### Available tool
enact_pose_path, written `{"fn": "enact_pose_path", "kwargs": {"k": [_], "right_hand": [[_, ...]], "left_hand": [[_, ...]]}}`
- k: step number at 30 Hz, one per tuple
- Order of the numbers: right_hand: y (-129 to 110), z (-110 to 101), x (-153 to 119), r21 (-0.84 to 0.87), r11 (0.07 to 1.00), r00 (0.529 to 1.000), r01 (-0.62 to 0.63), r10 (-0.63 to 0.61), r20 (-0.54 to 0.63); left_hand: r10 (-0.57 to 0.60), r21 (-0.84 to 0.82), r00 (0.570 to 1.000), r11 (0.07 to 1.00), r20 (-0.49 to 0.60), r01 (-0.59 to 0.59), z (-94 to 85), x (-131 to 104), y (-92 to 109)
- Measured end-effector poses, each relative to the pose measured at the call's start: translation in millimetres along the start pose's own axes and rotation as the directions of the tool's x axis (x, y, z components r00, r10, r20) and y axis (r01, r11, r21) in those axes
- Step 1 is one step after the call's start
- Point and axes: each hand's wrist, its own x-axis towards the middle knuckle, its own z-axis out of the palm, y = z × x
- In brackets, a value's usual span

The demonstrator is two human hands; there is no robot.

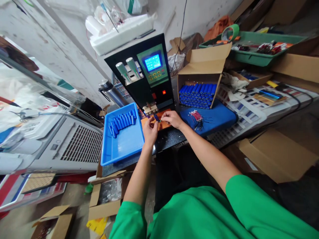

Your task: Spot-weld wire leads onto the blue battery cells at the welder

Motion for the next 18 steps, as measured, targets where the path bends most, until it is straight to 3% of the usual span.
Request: {"fn": "enact_pose_path", "kwargs": {"k": [6,13,18], "right_hand": [[-1,-1,-1,0.045,0.999,0.998,-0.025,0.028,-0.050],[-6,1,-2,0.143,0.988,0.992,-0.049,0.065,-0.109],[-9,3,-1,0.136,0.988,0.989,-0.078,0.094,-0.111]], "left_hand": [[0.031,0.045,0.997,0.998,0.070,-0.035,12.4,9,-8],[0.157,0.095,0.978,0.981,0.135,-0.171,-2.5,-3,-14],[0.084,-0.060,0.991,0.995,0.105,-0.078,-7.5,-5,-12]]}}
